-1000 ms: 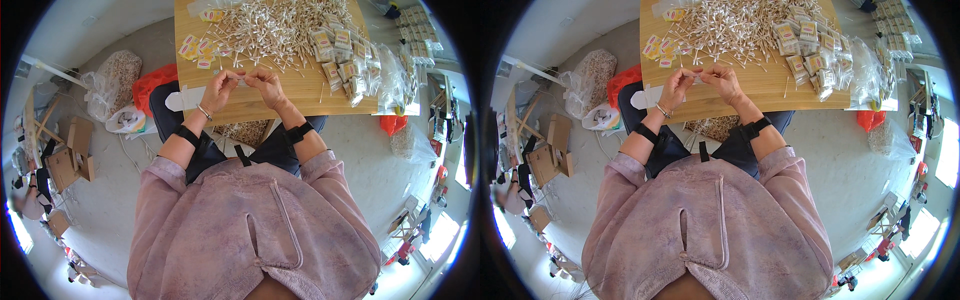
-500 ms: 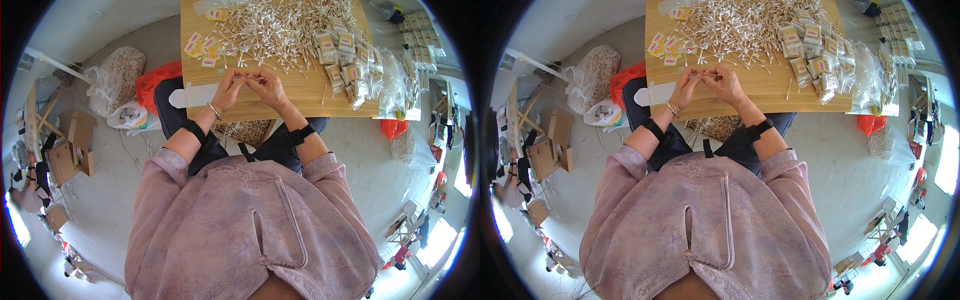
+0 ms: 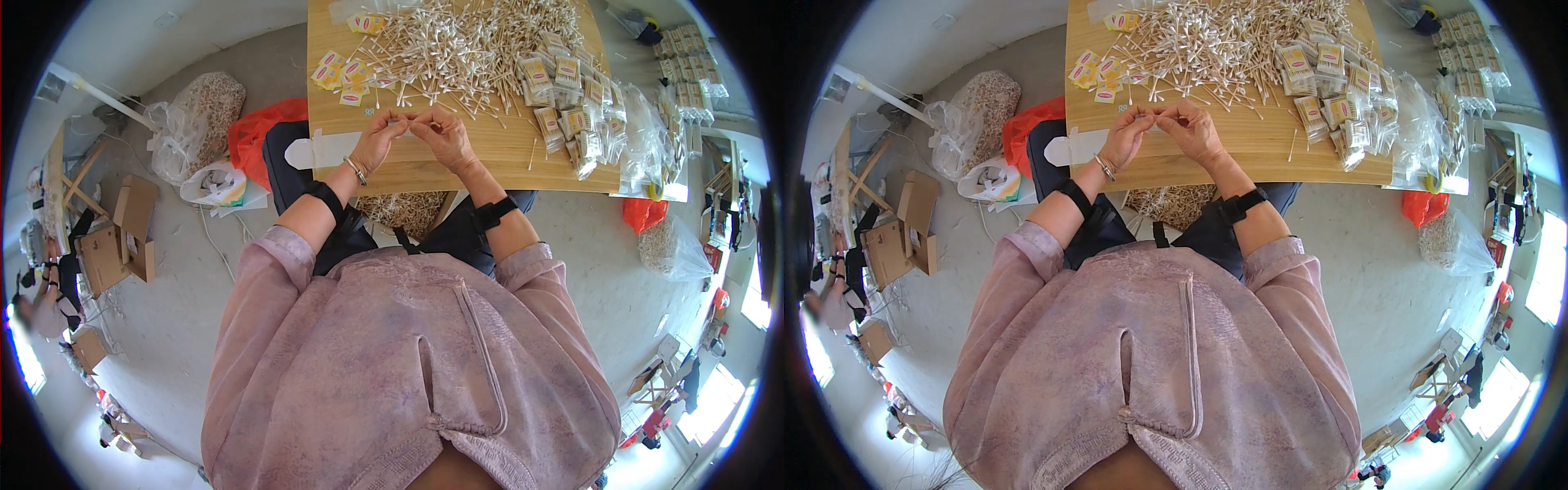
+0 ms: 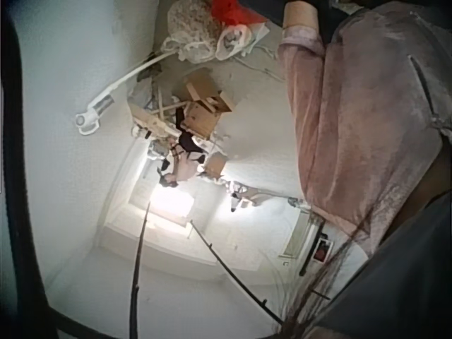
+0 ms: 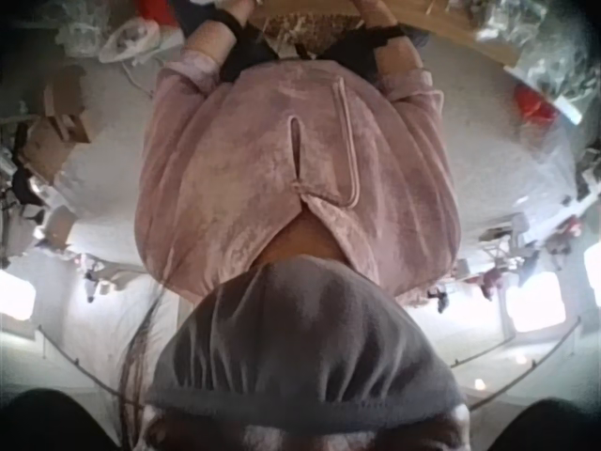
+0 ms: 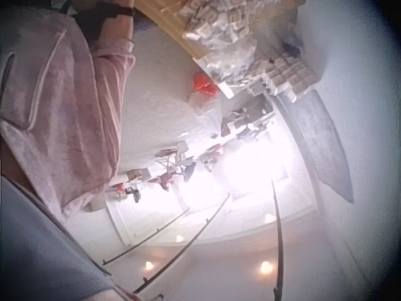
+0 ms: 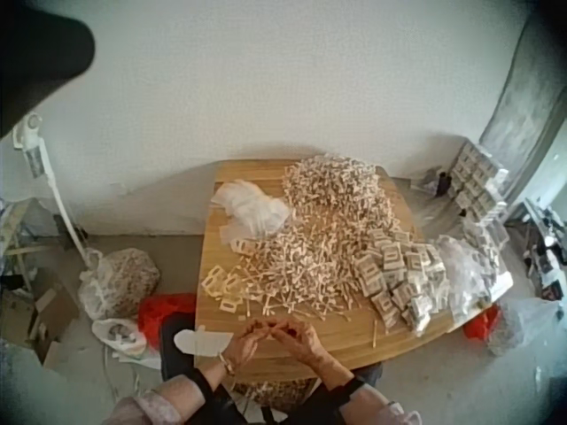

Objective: The recorder is manually grouping cotton swabs and placing them into clear plastic packaging.

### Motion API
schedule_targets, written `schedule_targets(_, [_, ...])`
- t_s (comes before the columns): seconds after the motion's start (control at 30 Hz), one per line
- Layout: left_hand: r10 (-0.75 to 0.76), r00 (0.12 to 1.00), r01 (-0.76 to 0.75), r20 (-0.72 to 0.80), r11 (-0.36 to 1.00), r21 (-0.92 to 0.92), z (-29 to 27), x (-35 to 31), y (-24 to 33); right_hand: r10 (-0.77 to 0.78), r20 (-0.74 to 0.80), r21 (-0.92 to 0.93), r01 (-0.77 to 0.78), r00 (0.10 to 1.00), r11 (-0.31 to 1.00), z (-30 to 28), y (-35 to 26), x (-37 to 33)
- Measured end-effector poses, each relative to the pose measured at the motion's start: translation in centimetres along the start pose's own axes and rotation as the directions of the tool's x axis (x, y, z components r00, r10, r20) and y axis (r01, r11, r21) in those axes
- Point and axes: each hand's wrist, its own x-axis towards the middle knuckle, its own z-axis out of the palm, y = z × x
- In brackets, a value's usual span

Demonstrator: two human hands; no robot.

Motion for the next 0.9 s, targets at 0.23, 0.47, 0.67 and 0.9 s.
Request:
schedule_targets(0.23, [0.033,0.999,-0.027,-0.034,0.990,0.141,-0.2,0.1,1.3,0.015,-0.041,-0.174,-0.022,0.999,0.984,-0.4,-0.7,0.7])
schedule_targets(0.47, [0.605,0.769,-0.440,0.206,0.267,0.857,0.4,-0.6,3.6,-0.335,-0.007,-0.481,0.290,0.942,0.827,-0.4,-1.0,0.1])
schedule_targets(0.67, [0.572,0.745,-0.428,0.343,0.014,0.904,0.6,-1.2,3.7,-0.579,0.134,-0.664,0.506,0.805,0.551,-0.9,-1.3,-0.9])
schedule_targets(0.9, [0.566,0.673,-0.482,0.477,-0.154,0.862,0.9,-1.0,4.3,-0.527,0.058,-0.672,0.424,0.848,0.608,-0.9,-0.9,-1.0])
